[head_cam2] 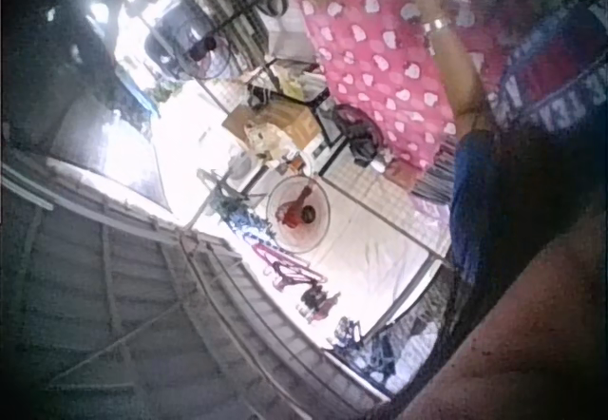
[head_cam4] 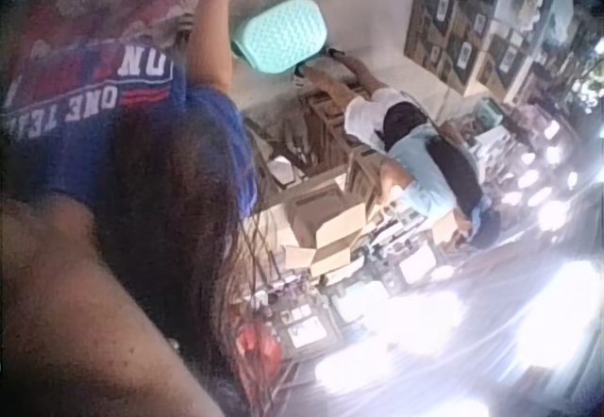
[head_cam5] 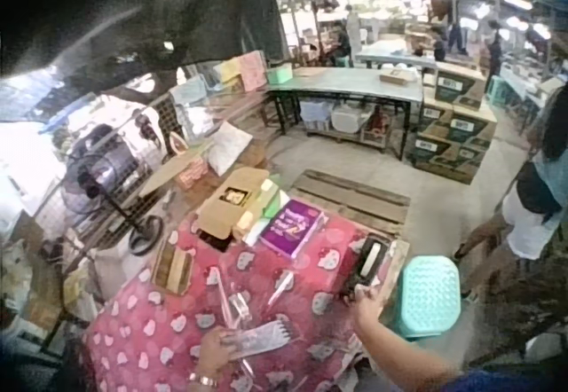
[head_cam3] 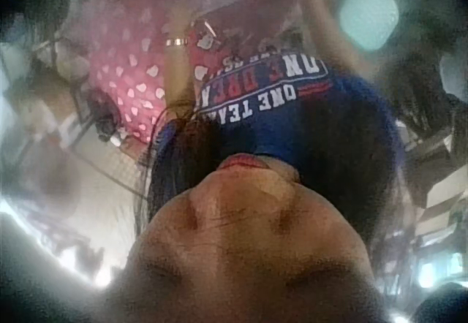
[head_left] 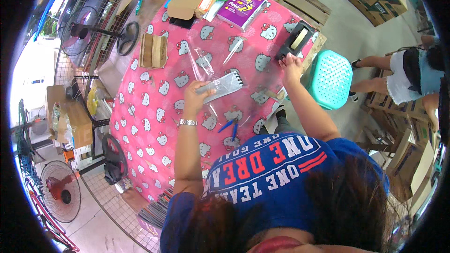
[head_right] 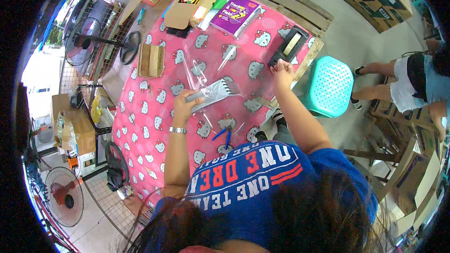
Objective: The person sorts several notebooks with various cover designs on a table, places them into clear plastic bags one by one, and uses a tape dispenser to seal each bag.
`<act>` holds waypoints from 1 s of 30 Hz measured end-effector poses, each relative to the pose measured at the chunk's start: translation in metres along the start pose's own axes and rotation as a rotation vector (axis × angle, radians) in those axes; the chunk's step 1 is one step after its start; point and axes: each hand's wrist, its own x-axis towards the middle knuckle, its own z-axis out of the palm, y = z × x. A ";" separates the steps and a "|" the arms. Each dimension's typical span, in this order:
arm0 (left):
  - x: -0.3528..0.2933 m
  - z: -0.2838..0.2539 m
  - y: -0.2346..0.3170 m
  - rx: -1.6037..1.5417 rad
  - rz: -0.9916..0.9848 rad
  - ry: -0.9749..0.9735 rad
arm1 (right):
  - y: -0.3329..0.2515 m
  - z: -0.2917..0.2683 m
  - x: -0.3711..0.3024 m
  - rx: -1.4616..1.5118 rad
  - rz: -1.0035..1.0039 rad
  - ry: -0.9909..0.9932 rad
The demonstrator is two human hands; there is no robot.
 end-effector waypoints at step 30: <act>-0.003 0.019 -0.014 0.089 0.195 0.205 | 0.018 0.071 -0.033 -1.043 -0.573 -1.898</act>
